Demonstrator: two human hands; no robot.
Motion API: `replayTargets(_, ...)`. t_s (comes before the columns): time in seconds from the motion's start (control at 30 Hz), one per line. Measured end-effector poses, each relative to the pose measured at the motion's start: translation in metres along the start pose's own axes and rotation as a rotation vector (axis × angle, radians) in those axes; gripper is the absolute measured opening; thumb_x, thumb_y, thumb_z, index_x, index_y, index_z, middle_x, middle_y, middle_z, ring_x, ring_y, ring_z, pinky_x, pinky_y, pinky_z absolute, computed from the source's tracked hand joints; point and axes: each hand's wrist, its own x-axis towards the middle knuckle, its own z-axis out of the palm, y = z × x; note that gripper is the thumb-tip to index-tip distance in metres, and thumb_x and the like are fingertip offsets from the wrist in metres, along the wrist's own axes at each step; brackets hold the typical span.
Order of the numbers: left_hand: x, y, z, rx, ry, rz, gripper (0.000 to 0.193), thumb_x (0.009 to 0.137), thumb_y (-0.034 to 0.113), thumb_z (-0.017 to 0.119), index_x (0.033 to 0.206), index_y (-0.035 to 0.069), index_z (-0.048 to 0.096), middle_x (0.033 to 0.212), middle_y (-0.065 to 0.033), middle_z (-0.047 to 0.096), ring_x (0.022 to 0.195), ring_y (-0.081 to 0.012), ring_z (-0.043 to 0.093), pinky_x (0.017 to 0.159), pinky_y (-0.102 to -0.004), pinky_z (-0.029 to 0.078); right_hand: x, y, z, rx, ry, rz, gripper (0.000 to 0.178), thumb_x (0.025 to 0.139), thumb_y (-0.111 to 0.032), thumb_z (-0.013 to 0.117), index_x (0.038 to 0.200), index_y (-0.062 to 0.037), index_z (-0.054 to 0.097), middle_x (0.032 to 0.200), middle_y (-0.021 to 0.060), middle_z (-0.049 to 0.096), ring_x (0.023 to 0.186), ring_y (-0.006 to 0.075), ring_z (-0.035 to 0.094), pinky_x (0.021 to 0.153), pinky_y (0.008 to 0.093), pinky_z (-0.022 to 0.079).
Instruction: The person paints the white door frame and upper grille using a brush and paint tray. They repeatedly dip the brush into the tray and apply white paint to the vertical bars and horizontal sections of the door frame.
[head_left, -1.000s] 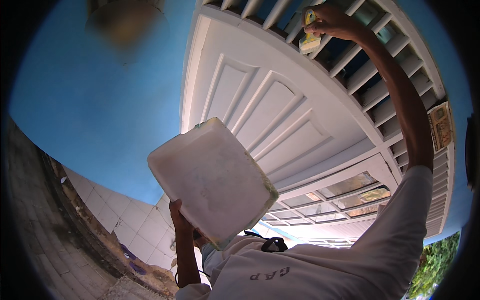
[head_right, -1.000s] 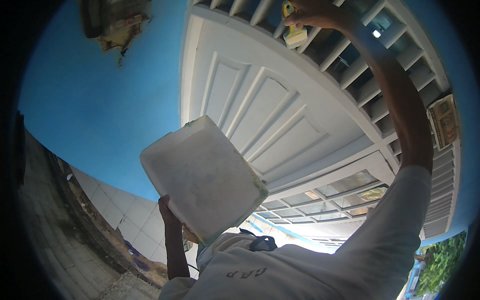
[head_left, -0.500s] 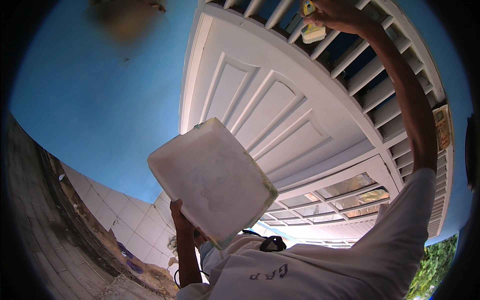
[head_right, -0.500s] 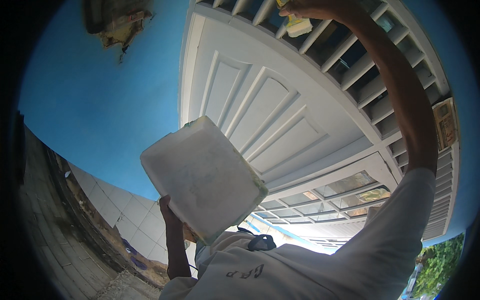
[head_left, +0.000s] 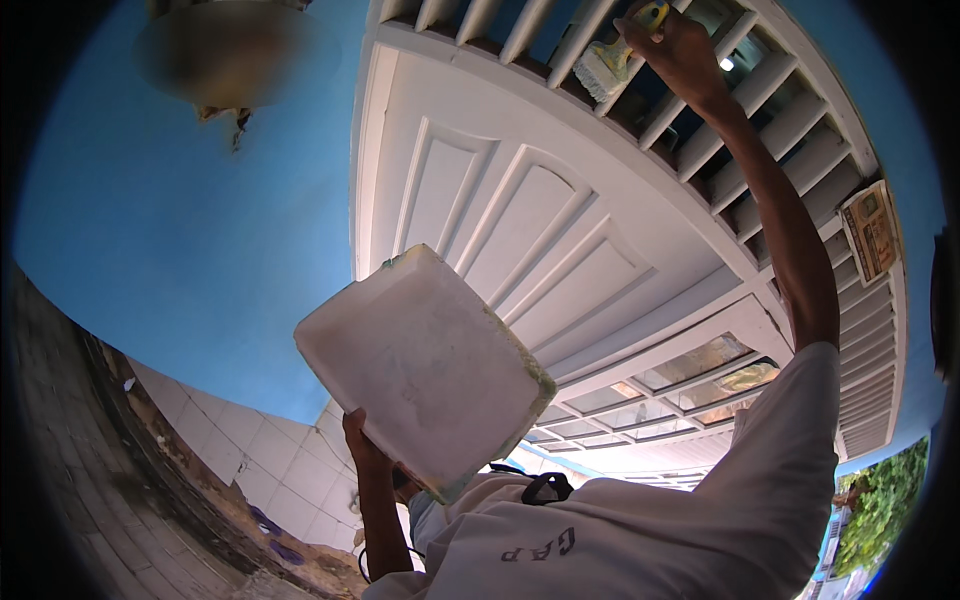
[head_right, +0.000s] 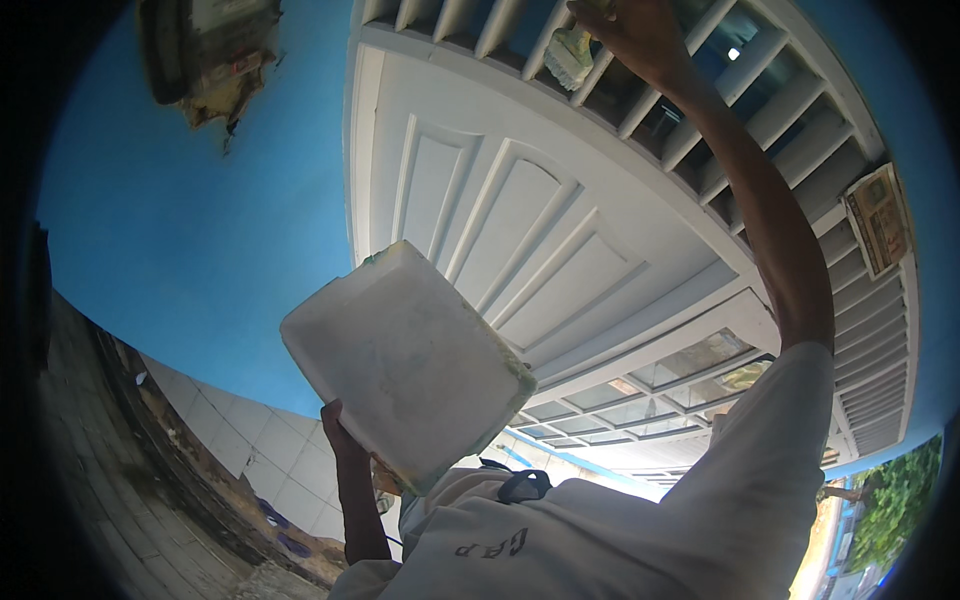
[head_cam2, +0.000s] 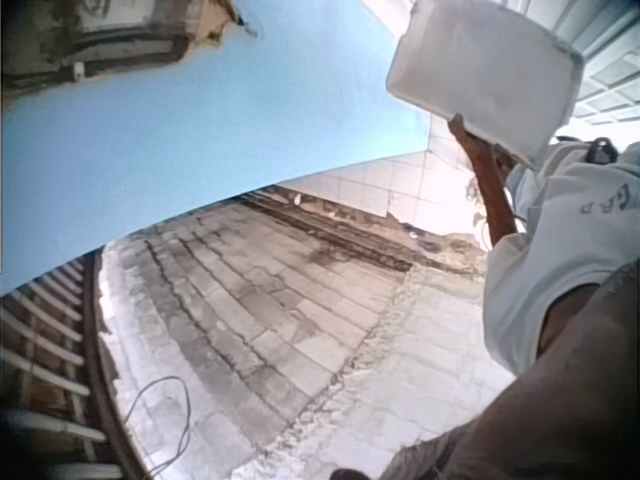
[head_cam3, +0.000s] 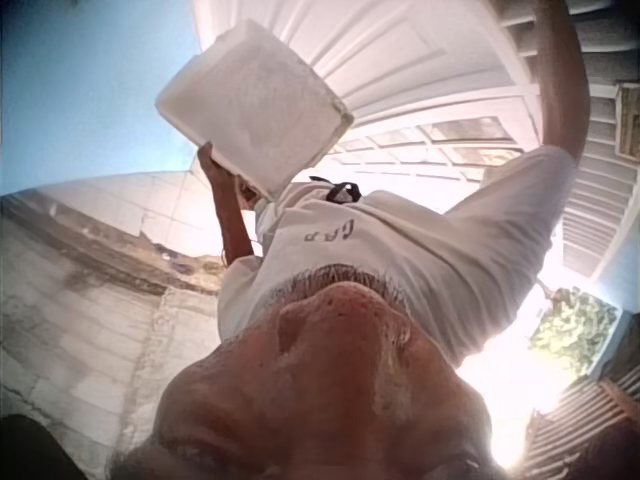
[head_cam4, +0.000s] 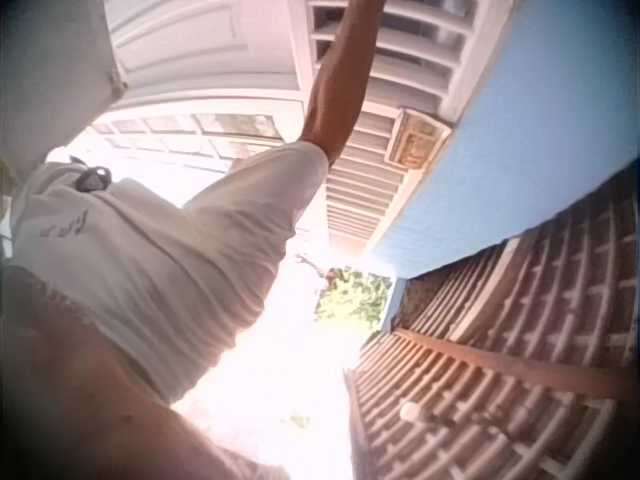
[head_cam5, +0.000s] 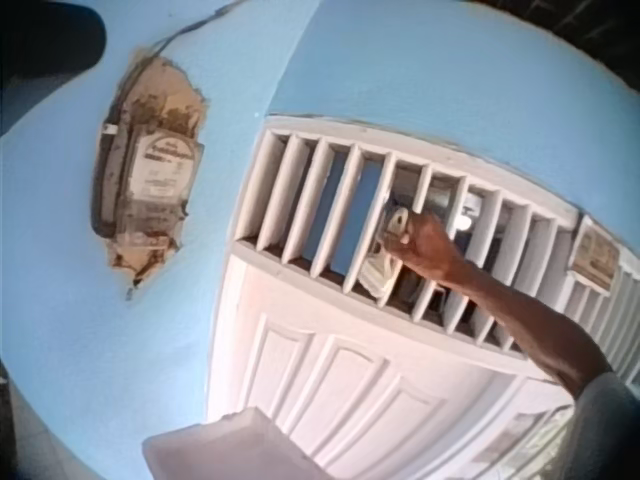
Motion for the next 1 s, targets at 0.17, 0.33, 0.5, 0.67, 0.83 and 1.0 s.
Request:
replayTargets(0.17,0.002,0.004,0.003,0.010,-0.013,-0.001,0.081,0.077,0.049,0.058,0.139,0.000,0.045,0.127,-0.0185,0.055,0.117,-0.0340,0.054,0.098,-0.0461,0.045,-0.035,0.019,0.015,-0.017,-0.061,0.110,0.029,0.095,-0.029,0.068,0.102,-0.0004,0.068,0.084,0.0119,0.073,0.078,0.0193,0.074,0.074,0.0314,0.059)
replayTargets(0.33,0.002,0.001,-0.008,0.057,-0.004,0.011,0.081,0.077,0.050,0.058,0.139,0.000,0.045,0.125,-0.0182,0.056,0.115,-0.0331,0.055,0.096,-0.0461,0.046,-0.043,-0.003,0.004,-0.215,0.166,-0.028,0.025,0.095,-0.025,0.070,0.102,-0.0012,0.068,0.086,0.0125,0.074,0.077,0.0186,0.073,0.070,0.0306,0.060)
replayTargets(0.5,-0.001,0.004,-0.004,0.069,-0.019,0.017,0.081,0.077,0.050,0.058,0.138,-0.001,0.045,0.125,-0.0186,0.056,0.114,-0.0331,0.056,0.094,-0.0455,0.047,-0.059,-0.014,0.001,0.016,0.182,0.087,0.022,0.094,-0.022,0.071,0.102,-0.0014,0.068,0.087,0.0110,0.074,0.078,0.0162,0.073,0.071,0.0297,0.059)
replayTargets(0.67,-0.005,0.008,0.004,0.081,-0.017,0.019,0.080,0.077,0.049,0.057,0.138,-0.001,0.045,0.124,-0.0186,0.056,0.113,-0.0336,0.057,0.095,-0.0453,0.047,-0.072,0.003,0.009,0.010,0.190,0.123,0.021,0.094,-0.020,0.072,0.104,-0.0026,0.066,0.086,0.0094,0.072,0.078,0.0160,0.072,0.071,0.0300,0.058)
replayTargets(0.83,-0.002,0.008,0.001,0.005,-0.078,0.020,0.070,0.079,0.043,0.059,0.134,0.000,0.048,0.119,-0.0153,0.059,0.109,-0.0300,0.060,0.089,-0.0438,0.052,-0.074,0.002,0.020,-0.104,0.123,0.131,0.022,0.091,-0.022,0.074,0.106,-0.0093,0.064,0.093,0.0074,0.072,0.082,0.0209,0.073,0.073,0.0322,0.060)
replayTargets(1.0,0.000,0.005,-0.003,-0.027,-0.103,0.019,0.070,0.080,0.042,0.059,0.135,0.000,0.047,0.119,-0.0152,0.059,0.108,-0.0306,0.061,0.089,-0.0439,0.053,-0.073,0.012,0.028,-0.154,0.055,-0.087,0.025,0.089,-0.023,0.076,0.107,-0.0108,0.065,0.094,0.0073,0.072,0.082,0.0243,0.073,0.074,0.0346,0.062)
